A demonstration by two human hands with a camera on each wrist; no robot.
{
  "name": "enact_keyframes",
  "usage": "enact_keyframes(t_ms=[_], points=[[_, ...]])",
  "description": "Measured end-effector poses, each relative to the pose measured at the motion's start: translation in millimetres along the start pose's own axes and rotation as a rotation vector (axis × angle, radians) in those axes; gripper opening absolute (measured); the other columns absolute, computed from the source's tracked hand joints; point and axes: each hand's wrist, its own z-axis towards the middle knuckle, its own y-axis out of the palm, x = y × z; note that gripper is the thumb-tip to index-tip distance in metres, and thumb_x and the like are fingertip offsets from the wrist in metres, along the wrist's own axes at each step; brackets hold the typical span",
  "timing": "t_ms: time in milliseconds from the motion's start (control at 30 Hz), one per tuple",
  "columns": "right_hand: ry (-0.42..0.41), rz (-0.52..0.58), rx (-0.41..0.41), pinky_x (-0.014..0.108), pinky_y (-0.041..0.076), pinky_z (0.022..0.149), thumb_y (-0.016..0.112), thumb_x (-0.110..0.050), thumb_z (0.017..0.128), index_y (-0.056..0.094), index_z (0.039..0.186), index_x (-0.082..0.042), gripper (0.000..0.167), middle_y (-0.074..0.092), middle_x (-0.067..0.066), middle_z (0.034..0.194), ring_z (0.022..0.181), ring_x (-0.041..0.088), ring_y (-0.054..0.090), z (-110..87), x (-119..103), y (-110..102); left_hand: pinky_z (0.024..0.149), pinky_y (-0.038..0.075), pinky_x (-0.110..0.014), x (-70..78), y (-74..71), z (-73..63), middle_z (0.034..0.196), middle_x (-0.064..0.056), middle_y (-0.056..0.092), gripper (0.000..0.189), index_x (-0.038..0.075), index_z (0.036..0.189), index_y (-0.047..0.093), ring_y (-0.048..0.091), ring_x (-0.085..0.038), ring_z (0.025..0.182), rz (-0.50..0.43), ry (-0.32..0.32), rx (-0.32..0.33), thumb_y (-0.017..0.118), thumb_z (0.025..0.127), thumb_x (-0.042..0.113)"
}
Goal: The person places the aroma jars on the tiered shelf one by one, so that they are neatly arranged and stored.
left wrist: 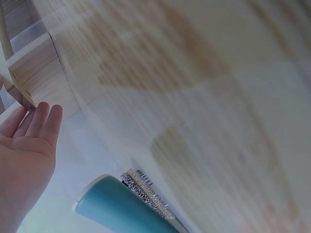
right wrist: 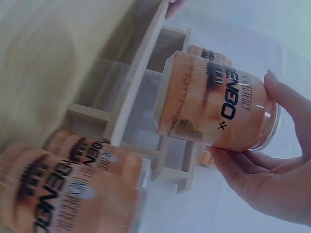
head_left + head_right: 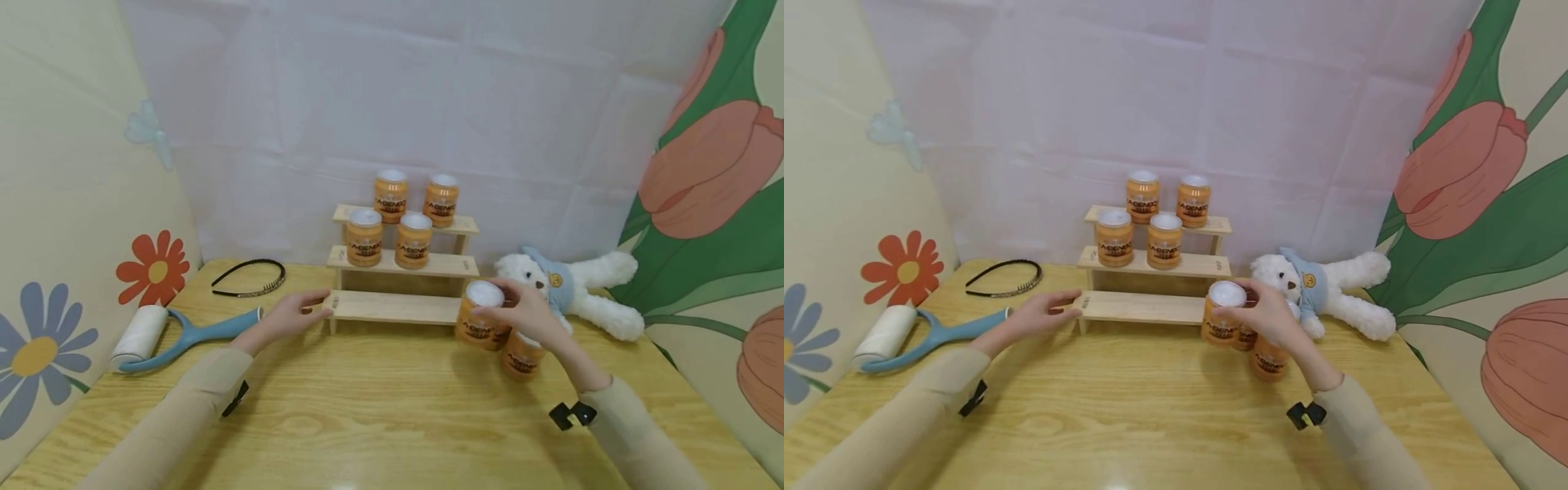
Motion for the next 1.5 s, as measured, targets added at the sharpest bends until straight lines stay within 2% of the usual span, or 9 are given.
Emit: enact_keyframes(t_ms=[200, 333, 600, 800, 900, 1067, 1300, 1500], points=[[-0.025, -0.044, 0.031, 0.034, 0.057, 0.082, 0.074, -0.036, 0.08, 0.05, 0.134, -0.007, 0.066, 0.061, 0.015, 0.121, 0.105, 0.026, 0.062, 23.2, -13.9, -8.3, 0.104, 0.043, -0.049, -0.6, -1.3, -1.5, 0.144, -0.025, 0.038, 0.061, -0.004, 0.141, 0.037, 0.04, -0.042, 0.13, -0.013, -0.007, -0.003, 0.055, 0.095, 0.032], [-0.016, -0.031, 0.047, 0.037, 0.056, 0.082, 0.074, -0.038, 0.08, 0.05, 0.135, -0.009, 0.067, 0.061, 0.014, 0.121, 0.103, 0.025, 0.061, 39.7, -17.8, -12.0, 0.104, 0.044, -0.048, -1.7, -0.6, -0.8, 0.144, -0.024, 0.039, 0.06, -0.004, 0.141, 0.037, 0.041, -0.041, 0.129, -0.007, -0.004, -0.004, 0.055, 0.095, 0.031], [0.025, 0.001, 0.084, 0.029, 0.054, 0.073, 0.072, -0.037, 0.082, 0.049, 0.135, -0.008, 0.065, 0.06, 0.016, 0.118, 0.096, 0.022, 0.059, 67.6, -17.2, -17.4, 0.103, 0.043, -0.05, -1.1, 3.8, 0.4, 0.143, -0.024, 0.04, 0.061, -0.006, 0.139, 0.038, 0.044, -0.041, 0.127, 0.008, 0.006, -0.009, 0.055, 0.095, 0.032], [0.066, 0.021, 0.117, 0.04, 0.052, 0.086, 0.072, -0.038, 0.082, 0.048, 0.136, -0.005, 0.068, 0.059, 0.017, 0.122, 0.104, 0.028, 0.057, 84.3, -13.9, -18.0, 0.104, 0.042, -0.049, -1.0, 8.1, 0.8, 0.143, -0.024, 0.04, 0.062, -0.005, 0.14, 0.038, 0.044, -0.041, 0.127, -0.004, 0.003, -0.014, 0.055, 0.095, 0.033], [0.099, 0.036, 0.133, 0.044, 0.05, 0.091, 0.073, -0.037, 0.081, 0.046, 0.138, -0.004, 0.07, 0.057, 0.017, 0.125, 0.108, 0.029, 0.055, 90.9, -13.4, -15.4, 0.105, 0.041, -0.049, -0.6, 9.1, 0.7, 0.144, -0.022, 0.039, 0.062, -0.003, 0.141, 0.038, 0.043, -0.04, 0.129, -0.012, -0.009, -0.016, 0.055, 0.095, 0.035], [0.119, 0.053, 0.141, 0.043, 0.051, 0.09, 0.072, -0.034, 0.083, 0.045, 0.138, -0.003, 0.069, 0.056, 0.019, 0.125, 0.109, 0.03, 0.055, 98.8, -11.2, -9.4, 0.105, 0.041, -0.05, -0.1, 9.3, 1.0, 0.145, -0.021, 0.039, 0.063, -0.002, 0.141, 0.037, 0.042, -0.039, 0.129, -0.014, -0.009, -0.018, 0.055, 0.095, 0.036], [0.093, 0.108, 0.118, 0.043, 0.047, 0.101, 0.07, -0.038, 0.084, 0.032, 0.145, -0.004, 0.08, 0.044, 0.017, 0.141, 0.123, 0.029, 0.048, 106.9, -5.0, -3.8, 0.106, 0.04, -0.05, -0.1, 6.5, -0.1, 0.145, -0.021, 0.039, 0.062, -0.002, 0.142, 0.037, 0.041, -0.039, 0.13, -0.018, -0.015, -0.019, 0.055, 0.095, 0.035], [0.06, 0.106, 0.115, 0.044, 0.045, 0.103, 0.068, -0.037, 0.086, 0.031, 0.146, -0.007, 0.076, 0.04, 0.016, 0.144, 0.128, 0.031, 0.044, 115.5, -5.3, -2.5, 0.105, 0.04, -0.051, -0.1, -0.1, -0.5, 0.145, -0.021, 0.039, 0.063, -0.001, 0.142, 0.036, 0.041, -0.04, 0.13, -0.013, -0.028, -0.003, 0.055, 0.095, 0.036]])
